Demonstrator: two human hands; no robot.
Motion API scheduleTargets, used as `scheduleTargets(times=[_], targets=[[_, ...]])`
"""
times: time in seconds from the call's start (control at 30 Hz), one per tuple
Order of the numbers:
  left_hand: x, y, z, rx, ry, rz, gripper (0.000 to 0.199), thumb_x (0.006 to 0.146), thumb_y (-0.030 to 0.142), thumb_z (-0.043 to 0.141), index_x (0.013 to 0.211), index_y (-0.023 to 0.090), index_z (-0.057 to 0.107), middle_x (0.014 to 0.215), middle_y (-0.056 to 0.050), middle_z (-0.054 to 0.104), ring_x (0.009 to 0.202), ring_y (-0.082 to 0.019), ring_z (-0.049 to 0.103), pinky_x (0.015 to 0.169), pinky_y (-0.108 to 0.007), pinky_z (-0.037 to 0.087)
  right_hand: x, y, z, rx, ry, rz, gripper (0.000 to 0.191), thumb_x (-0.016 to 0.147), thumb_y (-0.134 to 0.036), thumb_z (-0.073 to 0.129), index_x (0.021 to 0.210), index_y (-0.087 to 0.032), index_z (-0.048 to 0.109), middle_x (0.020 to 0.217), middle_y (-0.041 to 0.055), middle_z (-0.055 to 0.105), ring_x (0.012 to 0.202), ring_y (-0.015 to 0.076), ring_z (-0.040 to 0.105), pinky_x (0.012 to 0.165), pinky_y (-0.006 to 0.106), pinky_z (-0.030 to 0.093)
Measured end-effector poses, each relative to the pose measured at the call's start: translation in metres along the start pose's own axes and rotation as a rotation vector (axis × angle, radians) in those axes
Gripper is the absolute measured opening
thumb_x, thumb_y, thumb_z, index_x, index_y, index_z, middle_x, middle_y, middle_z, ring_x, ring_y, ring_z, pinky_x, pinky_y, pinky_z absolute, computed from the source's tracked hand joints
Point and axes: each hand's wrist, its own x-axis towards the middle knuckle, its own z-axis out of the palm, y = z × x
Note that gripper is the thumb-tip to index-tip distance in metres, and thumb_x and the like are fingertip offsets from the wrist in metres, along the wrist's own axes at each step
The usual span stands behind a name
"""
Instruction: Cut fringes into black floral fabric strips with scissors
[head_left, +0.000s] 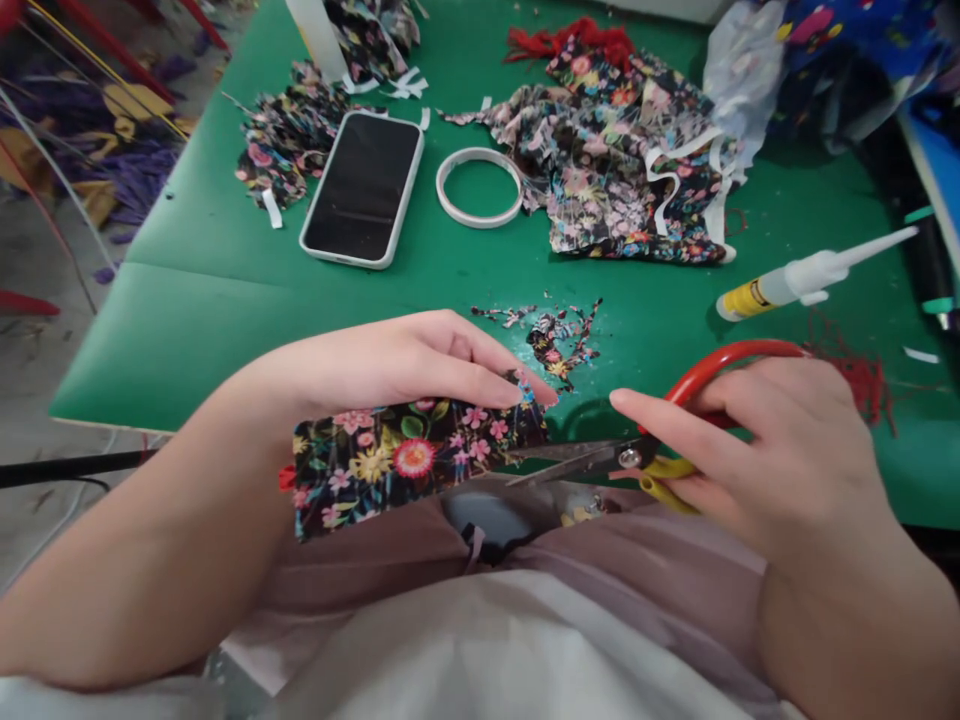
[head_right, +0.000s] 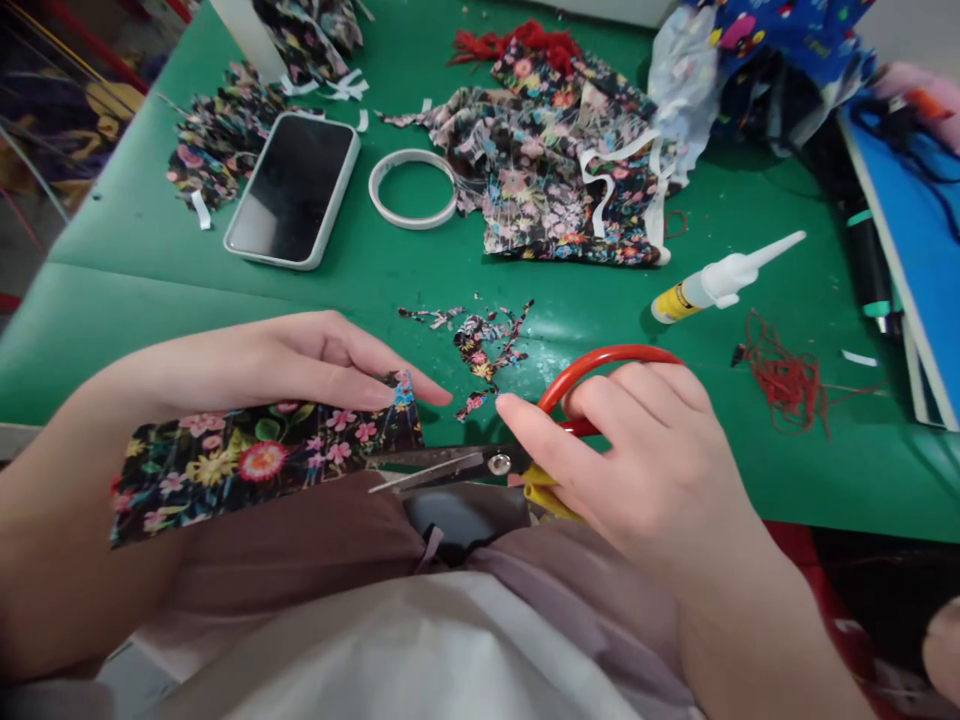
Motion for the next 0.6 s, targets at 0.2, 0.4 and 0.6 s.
scheduleTargets(times=[0.2,0.4,0.6], targets=[[0.0021,-0.0007,0.0044,0.027,-0.093,0.024,0.014,0.060,0.017,0.069,0.069,0.024,0.076,0.077,0.000,0.075,0.079,-0.024,0.071,0.063,-0.029,0.055,0.0026,-0.0005,0.0021,-0.022,0.010,-0.021,0.032,0.081,-0.024,0.060,0.111,-0.032,0.061,0.066,0.0019,0.048,0.068,0.0198,0.043,0.067,0.035,0.029],[0.0042,-0.0052,0.0037,0.004,-0.123,0.045,0.014,0.062,0.015,0.069,0.070,0.024,0.075,0.082,0.000,0.075,0.087,-0.025,0.070,0.070,-0.030,0.055,0.0035,-0.0027,0.0027,-0.027,-0.002,-0.046,0.035,0.080,-0.024,0.062,0.114,-0.033,0.061,0.067,0.0017,0.049,0.071,0.0197,0.044,0.069,0.035,0.030],[0.0067,-0.0077,0.0045,-0.008,-0.180,0.030,0.014,0.067,0.013,0.067,0.073,0.023,0.075,0.086,-0.002,0.075,0.089,-0.023,0.070,0.069,-0.027,0.055,0.0034,-0.0047,0.0033,-0.020,-0.006,-0.054,0.036,0.082,-0.023,0.059,0.116,-0.033,0.059,0.069,0.0013,0.050,0.073,0.0182,0.044,0.069,0.034,0.031]])
